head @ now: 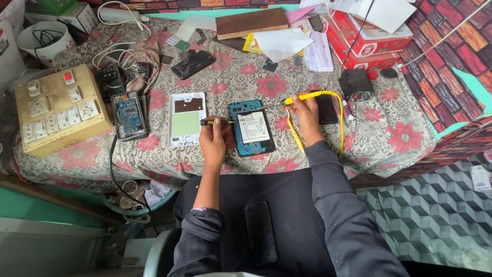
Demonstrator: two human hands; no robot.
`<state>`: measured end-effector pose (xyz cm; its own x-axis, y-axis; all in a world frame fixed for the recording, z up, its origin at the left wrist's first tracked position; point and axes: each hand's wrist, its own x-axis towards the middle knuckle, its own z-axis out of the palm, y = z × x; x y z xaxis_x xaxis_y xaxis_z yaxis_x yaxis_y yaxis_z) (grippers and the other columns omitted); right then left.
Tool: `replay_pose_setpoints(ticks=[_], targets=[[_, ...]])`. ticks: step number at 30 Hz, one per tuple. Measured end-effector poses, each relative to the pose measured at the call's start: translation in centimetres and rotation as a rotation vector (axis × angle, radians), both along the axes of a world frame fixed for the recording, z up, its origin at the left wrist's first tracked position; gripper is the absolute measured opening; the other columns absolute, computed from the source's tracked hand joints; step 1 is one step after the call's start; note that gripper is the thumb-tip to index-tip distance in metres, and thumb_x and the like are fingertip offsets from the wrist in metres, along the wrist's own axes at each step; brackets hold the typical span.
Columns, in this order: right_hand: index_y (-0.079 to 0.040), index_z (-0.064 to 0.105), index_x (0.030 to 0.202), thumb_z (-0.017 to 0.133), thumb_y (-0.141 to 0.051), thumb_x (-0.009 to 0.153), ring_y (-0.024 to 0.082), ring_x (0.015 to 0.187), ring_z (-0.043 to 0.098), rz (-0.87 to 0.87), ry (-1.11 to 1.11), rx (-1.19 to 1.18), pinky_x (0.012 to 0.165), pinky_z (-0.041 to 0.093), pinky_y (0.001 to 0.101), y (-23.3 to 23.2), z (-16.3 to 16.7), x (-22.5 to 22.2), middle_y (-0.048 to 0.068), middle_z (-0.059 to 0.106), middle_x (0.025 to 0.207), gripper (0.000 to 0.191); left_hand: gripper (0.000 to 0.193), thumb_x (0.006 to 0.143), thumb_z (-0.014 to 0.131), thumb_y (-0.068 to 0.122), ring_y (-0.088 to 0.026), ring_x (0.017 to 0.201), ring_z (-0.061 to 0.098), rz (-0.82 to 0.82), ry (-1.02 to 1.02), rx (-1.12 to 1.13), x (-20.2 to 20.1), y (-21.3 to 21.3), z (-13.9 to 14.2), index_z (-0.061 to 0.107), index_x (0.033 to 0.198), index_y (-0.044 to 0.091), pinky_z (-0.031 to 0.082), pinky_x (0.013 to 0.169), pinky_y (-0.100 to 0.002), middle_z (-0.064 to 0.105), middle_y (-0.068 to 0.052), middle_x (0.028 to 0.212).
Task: The person uses a soldering iron to work on the exposed midframe and battery area of a disassembled phone, holding the part steady with the other hand. They then set the iron aside and use a toothbrush to brush the phone's internal components and battery.
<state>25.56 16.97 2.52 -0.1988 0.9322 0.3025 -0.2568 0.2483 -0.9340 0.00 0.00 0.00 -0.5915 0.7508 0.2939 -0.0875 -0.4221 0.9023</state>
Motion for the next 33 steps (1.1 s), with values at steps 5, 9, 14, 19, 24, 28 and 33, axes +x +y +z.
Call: replay_pose_setpoints(ticks=[5,9,14,19,24,28,33], targets=[[-0.004,0.055,0.113,0.062,-0.017,0.104,0.015,0.082,0.07,-0.009,-0.019,-0.013,0.074,0.051,0.0269,0.0,0.3,0.1,0.008,0.071,0.101,0.017,0.025,0.108,0.053,0.027,-0.01,0.065,0.063,-0.053,-0.123,-0.08,0.8,-1.4,3.1,0.06,0.112,0.003,0.053,0.048,-0.025,0.068,-0.008,0.085],[-0.004,0.056,0.114,0.063,-0.016,0.104,0.015,0.081,0.069,-0.001,-0.022,-0.008,0.074,0.052,0.0273,-0.1,0.5,0.1,0.008,0.071,0.101,0.017,0.024,0.108,0.053,0.026,-0.009,0.059,0.061,-0.05,-0.112,-0.043,1.1,-1.5,3.8,0.06,0.112,0.003,0.052,0.045,-0.025,0.068,-0.008,0.084],[-0.004,0.058,0.115,0.064,-0.016,0.104,0.014,0.084,0.069,0.022,-0.078,0.027,0.075,0.051,0.0267,-0.3,0.6,0.3,0.008,0.072,0.103,0.017,0.024,0.108,0.053,0.025,-0.009,0.06,0.062,-0.051,-0.12,-0.061,1.1,-1.1,3.0,0.059,0.113,0.003,0.052,0.046,-0.025,0.068,-0.007,0.085],[-0.005,0.058,0.115,0.065,-0.016,0.103,0.014,0.084,0.07,0.046,-0.111,0.03,0.075,0.05,0.0259,-0.5,0.8,0.3,0.007,0.071,0.102,0.017,0.024,0.111,0.054,0.025,-0.009,0.078,0.068,-0.026,-0.062,-0.005,1.0,-0.8,2.6,0.059,0.115,0.001,0.057,0.059,-0.025,0.069,-0.008,0.093],[-0.006,0.06,0.114,0.066,-0.015,0.103,0.013,0.089,0.07,0.078,-0.161,0.022,0.077,0.05,0.0245,-0.8,0.8,0.4,0.007,0.072,0.105,0.015,0.025,0.108,0.053,0.025,-0.011,0.076,0.066,-0.023,-0.086,-0.091,0.9,-0.8,2.5,0.06,0.112,0.002,0.056,0.059,-0.027,0.069,-0.007,0.09],[-0.006,0.06,0.116,0.068,-0.01,0.102,0.01,0.093,0.066,0.159,-0.14,0.024,0.082,0.051,0.0234,-1.0,0.6,0.4,0.007,0.072,0.108,0.017,0.025,0.109,0.054,0.025,-0.01,0.087,0.069,-0.011,-0.041,-0.026,0.8,-0.6,2.2,0.06,0.114,0.001,0.058,0.073,-0.025,0.069,-0.007,0.098],[-0.004,0.059,0.116,0.067,-0.006,0.101,0.006,0.101,0.064,0.254,-0.114,0.061,0.087,0.05,0.0211,-0.7,0.1,0.1,0.004,0.072,0.111,0.018,0.024,0.108,0.054,0.024,-0.01,0.089,0.069,-0.007,-0.038,-0.005,0.6,-0.3,1.9,0.059,0.113,0.001,0.058,0.078,-0.025,0.069,-0.006,0.104]])
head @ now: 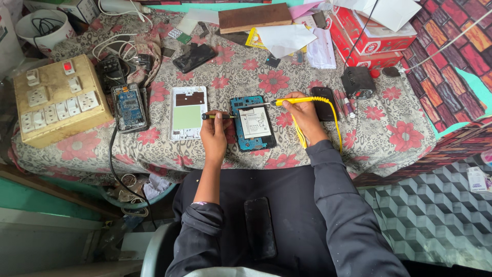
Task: The person uses a soldering iron to work on the exposed midframe and battery area of a disassembled phone, holding the part steady with the other hand. They then set the iron aside and use a toothbrush to brush the phone's internal components and battery.
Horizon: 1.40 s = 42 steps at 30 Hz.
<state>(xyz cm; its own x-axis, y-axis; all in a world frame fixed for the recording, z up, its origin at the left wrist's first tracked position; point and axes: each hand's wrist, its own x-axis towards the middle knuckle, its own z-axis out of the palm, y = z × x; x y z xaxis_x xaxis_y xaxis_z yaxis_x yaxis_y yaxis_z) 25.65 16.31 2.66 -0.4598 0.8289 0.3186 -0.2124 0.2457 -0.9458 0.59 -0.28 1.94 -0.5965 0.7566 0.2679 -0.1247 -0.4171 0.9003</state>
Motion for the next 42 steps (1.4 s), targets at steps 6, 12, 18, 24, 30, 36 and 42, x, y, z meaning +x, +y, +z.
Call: replay_pose_setpoints(ticks=[6,12,18,24,30,36,42], targets=[[-0.003,0.06,0.117,0.067,-0.005,0.103,0.006,0.097,0.061,-0.067,-0.055,-0.011,0.083,0.048,0.0212,0.0,-0.1,-0.1,0.004,0.071,0.108,0.016,0.025,0.11,0.053,0.024,-0.011,0.089,0.068,-0.009,-0.015,-0.019,0.0,0.0,-0.3,0.06,0.114,0.001,0.057,0.078,-0.025,0.069,-0.006,0.101],[-0.004,0.059,0.116,0.066,-0.007,0.102,0.005,0.096,0.061,-0.057,-0.032,0.006,0.082,0.048,0.0199,0.0,0.1,-0.2,0.003,0.072,0.11,0.016,0.023,0.109,0.054,0.023,-0.011,0.09,0.069,-0.014,-0.024,0.007,-0.1,0.3,-0.4,0.058,0.113,0.002,0.058,0.079,-0.025,0.068,-0.005,0.104],[-0.004,0.059,0.117,0.066,-0.007,0.103,0.004,0.096,0.061,-0.062,-0.015,0.003,0.084,0.048,0.0199,0.1,-0.2,-0.1,0.003,0.071,0.108,0.016,0.024,0.11,0.054,0.024,-0.01,0.088,0.069,-0.008,-0.018,-0.008,0.0,0.0,-0.2,0.061,0.112,0.001,0.058,0.076,-0.025,0.069,-0.005,0.098],[-0.003,0.06,0.118,0.067,-0.007,0.103,0.005,0.097,0.062,-0.061,-0.043,-0.004,0.084,0.049,0.021,0.0,-0.1,0.0,0.003,0.07,0.107,0.017,0.024,0.11,0.054,0.025,-0.009,0.086,0.068,-0.006,-0.004,0.0,0.2,-0.5,0.8,0.061,0.113,0.002,0.057,0.073,-0.024,0.068,-0.005,0.096],[-0.004,0.058,0.119,0.067,-0.008,0.103,0.007,0.1,0.063,-0.055,0.001,0.014,0.088,0.05,0.022,0.0,0.1,-0.2,0.005,0.071,0.111,0.019,0.025,0.11,0.053,0.026,-0.009,0.08,0.067,-0.02,-0.023,-0.041,0.3,-0.8,1.2,0.06,0.112,0.002,0.057,0.063,-0.024,0.068,-0.005,0.091],[-0.004,0.059,0.118,0.066,-0.009,0.1,0.011,0.101,0.068,-0.16,0.048,-0.059,0.092,0.054,0.0248,0.0,0.7,-1.2,0.006,0.072,0.11,0.02,0.023,0.111,0.053,0.024,-0.01,0.091,0.069,-0.012,0.013,0.059,0.0,-0.3,0.5,0.059,0.113,0.001,0.06,0.08,-0.025,0.068,-0.005,0.104],[-0.003,0.061,0.118,0.071,-0.007,0.099,0.01,0.102,0.064,-0.104,0.014,-0.017,0.092,0.051,0.026,0.5,0.0,-3.0,0.005,0.069,0.11,0.021,0.023,0.11,0.053,0.023,-0.011,0.093,0.068,-0.007,0.0,0.019,-0.3,-0.2,0.2,0.059,0.112,0.001,0.06,0.085,-0.026,0.068,-0.006,0.106]])
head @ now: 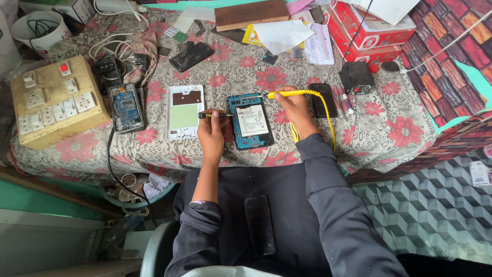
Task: The person uses a soldering iron to work on the exposed midframe and battery area of a disassembled phone, holding the part steady with the other hand. They then set the iron aside and use a toothbrush to brush the phone's internal components and battery.
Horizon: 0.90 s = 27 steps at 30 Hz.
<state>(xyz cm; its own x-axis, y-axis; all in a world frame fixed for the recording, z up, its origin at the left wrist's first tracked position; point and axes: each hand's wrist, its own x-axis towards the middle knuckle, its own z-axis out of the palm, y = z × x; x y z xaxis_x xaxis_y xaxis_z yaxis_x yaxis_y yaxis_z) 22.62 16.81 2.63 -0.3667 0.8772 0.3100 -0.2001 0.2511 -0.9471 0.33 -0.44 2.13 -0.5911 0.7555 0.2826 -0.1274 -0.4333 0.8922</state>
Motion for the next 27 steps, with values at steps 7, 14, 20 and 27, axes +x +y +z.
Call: replay_pose_setpoints(ticks=[7,14,20,27], targets=[[-0.003,0.062,0.117,0.071,-0.009,0.099,0.009,0.101,0.064,-0.01,0.008,0.02,0.092,0.052,0.0253,0.11,-0.04,0.08,0.003,0.07,0.109,0.021,0.023,0.109,0.053,0.024,-0.011,0.092,0.069,0.002,-0.002,-0.01,-0.06,0.09,-0.33,0.058,0.113,0.002,0.059,0.083,-0.026,0.068,-0.006,0.107],[-0.001,0.068,0.123,0.071,-0.009,0.098,0.009,0.105,0.066,0.029,-0.073,0.005,0.094,0.052,0.0241,-0.57,0.6,-0.13,0.005,0.073,0.114,0.026,0.025,0.109,0.051,0.026,-0.011,0.086,0.068,-0.002,-0.004,-0.061,-0.22,-0.18,-0.02,0.059,0.112,0.002,0.058,0.074,-0.026,0.068,-0.007,0.099],[0.0,0.068,0.124,0.071,-0.007,0.098,0.01,0.106,0.066,0.039,-0.081,0.022,0.094,0.052,0.0241,-0.59,0.49,-0.18,0.005,0.073,0.115,0.027,0.026,0.11,0.052,0.026,-0.011,0.087,0.069,-0.002,0.012,-0.031,-0.13,-0.28,0.37,0.058,0.113,0.002,0.058,0.075,-0.025,0.068,-0.006,0.098],[0.001,0.067,0.124,0.071,-0.006,0.097,0.011,0.107,0.068,0.033,-0.046,0.001,0.095,0.053,0.0243,-0.32,-0.15,-0.11,0.007,0.074,0.116,0.028,0.026,0.11,0.051,0.027,-0.01,0.084,0.067,-0.016,-0.011,-0.056,-0.24,-0.22,-0.09,0.059,0.112,0.002,0.057,0.07,-0.026,0.067,-0.006,0.095]])
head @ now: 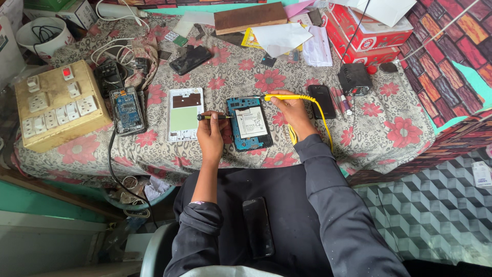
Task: The person uses a soldering iron to work on the exposed midframe and battery area of a disassembled phone, holding the part steady with the other hand. They then set the iron aside and use a toothbrush to brush the phone's internal components and battery.
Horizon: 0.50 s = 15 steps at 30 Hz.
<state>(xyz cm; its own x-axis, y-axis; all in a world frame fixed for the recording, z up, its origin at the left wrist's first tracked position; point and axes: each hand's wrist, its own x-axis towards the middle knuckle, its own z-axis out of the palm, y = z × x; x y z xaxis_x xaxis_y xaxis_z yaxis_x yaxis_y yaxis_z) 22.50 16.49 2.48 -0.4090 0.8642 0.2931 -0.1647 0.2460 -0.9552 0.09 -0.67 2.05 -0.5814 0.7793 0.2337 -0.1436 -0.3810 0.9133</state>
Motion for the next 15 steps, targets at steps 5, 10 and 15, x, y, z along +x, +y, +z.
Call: replay_pose_setpoints(ticks=[5,10,15], targets=[[0.001,0.067,0.121,0.072,-0.006,0.097,0.011,0.104,0.068,-0.017,0.008,-0.01,0.092,0.054,0.0245,0.0,-0.2,0.0,0.008,0.074,0.114,0.025,0.026,0.111,0.051,0.027,-0.011,0.087,0.067,0.016,0.03,0.013,-0.1,0.1,-0.3,0.059,0.113,0.002,0.057,0.074,-0.026,0.068,-0.006,0.096],[0.0,0.068,0.117,0.07,-0.009,0.1,0.011,0.103,0.064,-0.046,0.015,0.009,0.093,0.051,0.0266,-0.4,0.0,0.6,0.008,0.071,0.112,0.02,0.026,0.11,0.052,0.027,-0.011,0.088,0.068,0.021,0.025,0.021,-0.2,0.3,-0.4,0.06,0.113,0.002,0.058,0.075,-0.026,0.069,-0.006,0.098],[-0.003,0.062,0.113,0.063,-0.018,0.105,0.013,0.109,0.062,-0.083,0.187,0.02,0.103,0.046,0.0296,-0.1,0.4,2.1,0.008,0.075,0.12,0.017,0.026,0.11,0.052,0.027,-0.011,0.085,0.067,0.007,-0.004,0.007,0.0,0.1,-0.3,0.06,0.112,0.002,0.057,0.07,-0.026,0.068,-0.006,0.094]])
